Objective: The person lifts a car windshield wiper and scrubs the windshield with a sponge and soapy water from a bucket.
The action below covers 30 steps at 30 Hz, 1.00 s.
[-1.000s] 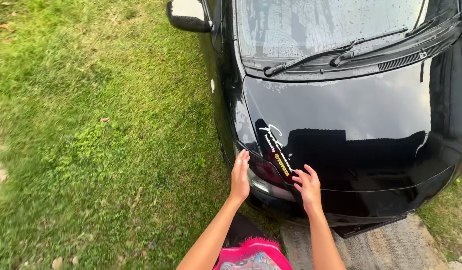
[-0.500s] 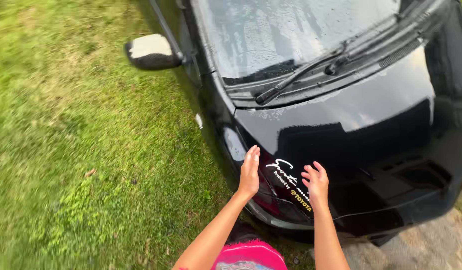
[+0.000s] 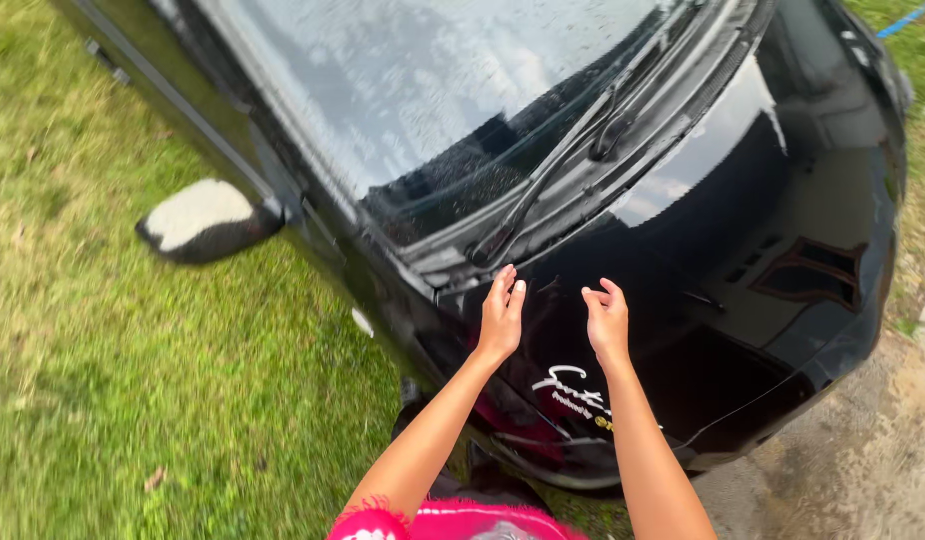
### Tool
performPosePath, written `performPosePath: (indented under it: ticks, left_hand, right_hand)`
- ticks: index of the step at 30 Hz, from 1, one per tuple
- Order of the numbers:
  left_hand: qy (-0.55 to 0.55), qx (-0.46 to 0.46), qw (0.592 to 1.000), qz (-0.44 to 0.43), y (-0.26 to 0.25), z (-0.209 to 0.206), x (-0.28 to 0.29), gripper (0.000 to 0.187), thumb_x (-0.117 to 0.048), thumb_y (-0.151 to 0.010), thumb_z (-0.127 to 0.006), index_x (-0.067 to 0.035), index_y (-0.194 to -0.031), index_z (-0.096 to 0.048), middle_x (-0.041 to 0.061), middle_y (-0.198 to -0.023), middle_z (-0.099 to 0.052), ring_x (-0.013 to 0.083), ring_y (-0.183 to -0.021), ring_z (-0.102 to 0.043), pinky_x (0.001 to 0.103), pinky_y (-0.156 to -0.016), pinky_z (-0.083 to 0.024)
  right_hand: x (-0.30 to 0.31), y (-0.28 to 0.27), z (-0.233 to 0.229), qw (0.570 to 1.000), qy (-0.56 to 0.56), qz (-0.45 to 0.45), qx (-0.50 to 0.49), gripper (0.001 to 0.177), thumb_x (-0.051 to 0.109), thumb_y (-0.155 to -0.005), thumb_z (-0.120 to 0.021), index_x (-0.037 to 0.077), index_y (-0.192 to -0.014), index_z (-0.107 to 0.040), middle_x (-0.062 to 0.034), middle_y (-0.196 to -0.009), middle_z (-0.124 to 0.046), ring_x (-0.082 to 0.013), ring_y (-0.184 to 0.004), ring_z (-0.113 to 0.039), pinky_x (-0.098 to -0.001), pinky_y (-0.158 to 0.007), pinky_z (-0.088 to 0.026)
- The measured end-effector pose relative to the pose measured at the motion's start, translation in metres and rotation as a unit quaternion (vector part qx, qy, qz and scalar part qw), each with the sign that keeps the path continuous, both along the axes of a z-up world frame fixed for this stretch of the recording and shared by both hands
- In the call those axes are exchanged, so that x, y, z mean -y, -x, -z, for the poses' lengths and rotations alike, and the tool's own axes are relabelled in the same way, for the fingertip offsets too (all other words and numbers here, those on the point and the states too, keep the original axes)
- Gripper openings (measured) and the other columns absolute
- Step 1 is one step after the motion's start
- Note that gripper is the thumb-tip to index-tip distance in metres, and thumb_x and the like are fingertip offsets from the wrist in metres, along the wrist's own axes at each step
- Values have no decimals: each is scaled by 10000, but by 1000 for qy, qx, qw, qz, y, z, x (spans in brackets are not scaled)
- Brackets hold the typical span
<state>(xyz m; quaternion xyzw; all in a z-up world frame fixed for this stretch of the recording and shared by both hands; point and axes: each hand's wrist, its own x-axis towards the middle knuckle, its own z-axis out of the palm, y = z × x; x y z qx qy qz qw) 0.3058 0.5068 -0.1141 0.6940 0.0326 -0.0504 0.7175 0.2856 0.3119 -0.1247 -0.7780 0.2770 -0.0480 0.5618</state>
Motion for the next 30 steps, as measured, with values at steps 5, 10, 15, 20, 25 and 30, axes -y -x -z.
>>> performPosePath:
  ticks: [5, 10, 15, 20, 25, 30]
  left_hand:
    - [-87, 46, 995, 26, -77, 17, 5, 633, -364, -1007, -584, 32, -1483, -452, 235, -1480, -553, 349, -1401, -520, 429, -1158, -383]
    - [-190, 146, 970, 50, -166, 44, 0, 679, -347, -974, -672, 66, -1467, -456, 267, -1465, -525, 411, -1386, -465, 463, -1169, -356]
    - [-211, 160, 955, 136, -205, 54, -17, 679, -240, -812, -766, 65, -1353, -493, 233, -1284, -553, 411, -1207, -519, 487, -1038, -428]
    - [-201, 205, 945, 160, -211, 63, -24, 596, -170, -791, -795, 46, -1283, -538, 222, -1248, -555, 418, -1165, -521, 490, -1011, -447]
    - [-184, 219, 944, 167, -210, 70, -23, 581, -117, -825, -789, 55, -1317, -533, 212, -1263, -551, 409, -1164, -516, 477, -1008, -456]
    - [-234, 219, 935, 154, -211, 69, -12, 547, -86, -787, -780, 64, -1248, -526, 216, -1199, -539, 410, -1109, -494, 485, -964, -440]
  right_hand:
    - [-13, -74, 19, 998, 12, 59, 6, 639, 342, -915, -704, 5, -1429, -530, -125, -1177, -703, -202, -1058, -649, -326, -912, -506]
    - [-27, -180, 59, 993, 40, 105, 20, 650, 375, -911, -704, -2, -1414, -541, -132, -1164, -706, -201, -1031, -677, -334, -914, -533]
    - [-28, -264, 109, 990, 34, 122, 68, 674, 430, -960, -683, -47, -1402, -508, -126, -1147, -692, -184, -1023, -669, -325, -886, -526]
    - [-32, -306, 142, 981, 67, 176, 49, 589, 383, -930, -720, -66, -1287, -586, -107, -1000, -691, -173, -846, -638, -322, -766, -513]
    - [-29, -320, 140, 960, 136, 232, 79, 425, 280, -849, -789, -45, -1080, -641, -46, -831, -652, -126, -730, -601, -313, -661, -492]
    - [-9, -314, 110, 990, 47, 130, 17, 291, 192, -760, -784, 3, -666, -584, 15, -602, -539, -93, -564, -466, -327, -523, -379]
